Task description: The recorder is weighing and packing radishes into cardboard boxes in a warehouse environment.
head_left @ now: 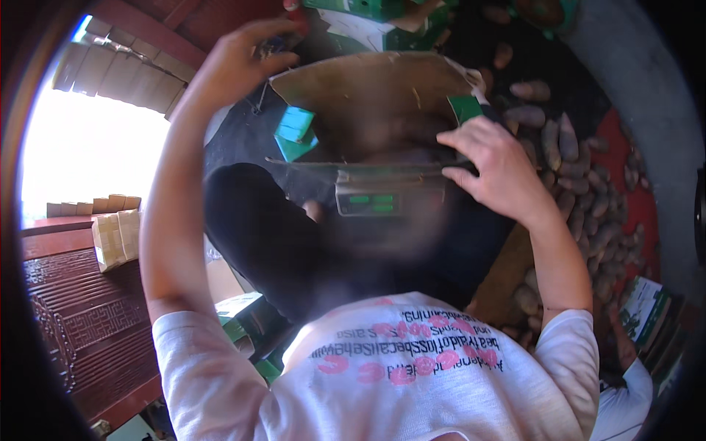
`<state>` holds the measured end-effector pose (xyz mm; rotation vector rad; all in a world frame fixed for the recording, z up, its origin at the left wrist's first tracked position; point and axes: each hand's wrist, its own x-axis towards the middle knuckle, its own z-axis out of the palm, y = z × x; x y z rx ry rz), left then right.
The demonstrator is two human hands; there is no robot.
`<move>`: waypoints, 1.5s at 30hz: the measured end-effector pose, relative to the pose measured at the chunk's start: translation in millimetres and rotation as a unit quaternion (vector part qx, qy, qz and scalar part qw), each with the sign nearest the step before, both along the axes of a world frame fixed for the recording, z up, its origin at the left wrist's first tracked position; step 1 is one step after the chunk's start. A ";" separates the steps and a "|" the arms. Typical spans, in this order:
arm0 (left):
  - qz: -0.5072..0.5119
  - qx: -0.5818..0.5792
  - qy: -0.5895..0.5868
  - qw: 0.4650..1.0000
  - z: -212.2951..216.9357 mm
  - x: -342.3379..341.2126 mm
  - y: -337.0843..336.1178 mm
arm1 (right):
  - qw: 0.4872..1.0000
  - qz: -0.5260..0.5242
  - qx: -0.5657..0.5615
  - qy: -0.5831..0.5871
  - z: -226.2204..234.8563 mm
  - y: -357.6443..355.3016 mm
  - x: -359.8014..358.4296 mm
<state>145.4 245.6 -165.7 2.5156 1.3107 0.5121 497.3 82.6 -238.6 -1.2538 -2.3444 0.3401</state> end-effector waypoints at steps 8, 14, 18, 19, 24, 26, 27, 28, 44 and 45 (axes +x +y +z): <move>0.008 -0.069 0.127 0.990 -103.1 -19.2 71.7 | 0.982 0.033 -0.059 -0.177 -12.7 21.8 -34.4; 0.016 -0.014 0.254 0.967 -100.1 -17.4 75.8 | 0.982 0.049 -0.031 -0.181 -14.7 42.7 -49.8; 0.028 0.003 0.241 0.970 -96.0 -28.5 78.7 | 0.980 0.026 -0.022 -0.194 -2.1 60.8 -63.9; 0.031 0.003 0.223 0.974 -96.9 -35.9 81.1 | 0.980 0.036 -0.018 -0.197 2.4 68.8 -71.5; 0.092 0.019 0.175 0.980 -94.9 -97.7 89.9 | 0.970 0.077 0.008 -0.229 34.2 110.3 -124.4; 0.129 0.016 0.162 0.978 -84.3 -129.6 91.8 | 0.970 0.087 0.017 -0.228 45.3 126.2 -149.3; 0.144 0.011 0.161 0.976 -76.3 -146.1 90.8 | 0.970 0.095 0.021 -0.224 52.8 135.3 -164.2; 0.167 0.019 0.165 0.972 -71.2 -164.2 90.0 | 0.967 0.107 0.034 -0.227 58.1 144.2 -179.6; 0.502 0.017 0.241 0.831 -17.2 -490.8 -101.3 | 0.892 0.355 0.191 -0.203 16.0 148.7 -489.0; 0.546 -0.030 0.242 0.802 -11.4 -495.6 -110.5 | 0.890 0.360 0.181 -0.213 11.3 134.3 -507.1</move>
